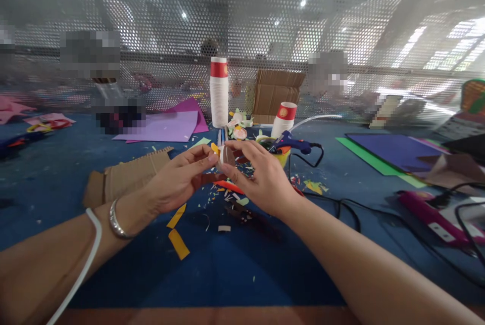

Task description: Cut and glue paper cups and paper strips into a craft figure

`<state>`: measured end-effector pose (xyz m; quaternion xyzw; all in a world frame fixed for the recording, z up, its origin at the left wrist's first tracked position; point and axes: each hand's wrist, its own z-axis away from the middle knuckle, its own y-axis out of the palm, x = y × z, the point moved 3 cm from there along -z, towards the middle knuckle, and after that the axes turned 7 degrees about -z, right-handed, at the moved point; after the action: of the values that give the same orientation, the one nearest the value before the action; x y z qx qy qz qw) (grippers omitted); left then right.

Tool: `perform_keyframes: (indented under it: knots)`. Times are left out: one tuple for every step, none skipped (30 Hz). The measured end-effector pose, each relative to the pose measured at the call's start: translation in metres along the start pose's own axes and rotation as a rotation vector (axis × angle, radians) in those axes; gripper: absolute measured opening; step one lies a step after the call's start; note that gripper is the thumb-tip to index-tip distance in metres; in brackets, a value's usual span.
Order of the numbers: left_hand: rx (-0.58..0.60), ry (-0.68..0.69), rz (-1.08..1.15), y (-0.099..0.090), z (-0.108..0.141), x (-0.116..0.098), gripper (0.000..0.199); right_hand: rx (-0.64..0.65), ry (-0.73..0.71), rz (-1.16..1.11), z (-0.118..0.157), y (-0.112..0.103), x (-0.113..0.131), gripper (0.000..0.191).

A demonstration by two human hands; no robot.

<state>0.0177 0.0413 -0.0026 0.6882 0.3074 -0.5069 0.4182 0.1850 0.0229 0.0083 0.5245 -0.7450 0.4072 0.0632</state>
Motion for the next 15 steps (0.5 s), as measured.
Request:
perform_keyframes:
  knots:
    - [0.012, 0.002, 0.002, 0.0, 0.0, 0.0, 0.019, 0.002, 0.007, -0.008, 0.0, 0.0, 0.0, 0.036]
    - [0.023, 0.005, 0.002, 0.0, 0.0, 0.001, 0.02, 0.003, 0.011, -0.013, -0.001, 0.0, -0.001, 0.036]
    - [0.032, 0.009, 0.002, 0.0, 0.0, 0.001, 0.02, 0.002, 0.01, -0.015, -0.001, -0.001, 0.0, 0.035]
    - [0.04, 0.013, 0.003, 0.001, 0.0, 0.002, 0.02, 0.001, 0.004, -0.01, -0.001, -0.001, 0.0, 0.035]
    - [0.047, 0.018, 0.004, 0.001, 0.0, 0.002, 0.02, 0.0, -0.005, -0.003, -0.002, -0.001, 0.0, 0.033]
    - [0.054, 0.026, 0.009, 0.001, 0.0, 0.001, 0.02, -0.001, -0.019, 0.006, -0.002, -0.001, 0.001, 0.033]
    - [0.063, 0.034, 0.015, 0.002, 0.0, 0.001, 0.02, -0.004, -0.035, 0.015, -0.003, -0.002, 0.002, 0.032]
    - [0.069, 0.042, 0.021, 0.002, 0.001, 0.001, 0.02, -0.009, -0.052, 0.022, -0.003, -0.002, 0.003, 0.031]
    - [0.073, 0.051, 0.023, 0.003, 0.001, 0.0, 0.02, -0.016, -0.069, 0.026, -0.003, -0.003, 0.005, 0.031]
    - [0.076, 0.061, 0.022, 0.003, 0.001, -0.001, 0.02, -0.024, -0.085, 0.029, -0.003, -0.004, 0.006, 0.031]
    - [0.079, 0.071, 0.018, 0.003, 0.002, -0.001, 0.02, -0.031, -0.102, 0.031, -0.002, -0.004, 0.007, 0.03]
    - [0.081, 0.081, 0.012, 0.004, 0.002, -0.002, 0.02, -0.034, -0.115, 0.03, -0.002, -0.005, 0.008, 0.03]
    - [0.084, 0.089, 0.002, 0.004, 0.002, -0.003, 0.02, -0.035, -0.125, 0.028, -0.002, -0.005, 0.009, 0.031]
    - [0.085, 0.097, -0.01, 0.004, 0.003, -0.003, 0.02, -0.034, -0.134, 0.025, -0.001, -0.006, 0.009, 0.031]
    - [0.088, 0.104, -0.025, 0.004, 0.003, -0.004, 0.019, -0.031, -0.14, 0.025, -0.001, -0.006, 0.01, 0.031]
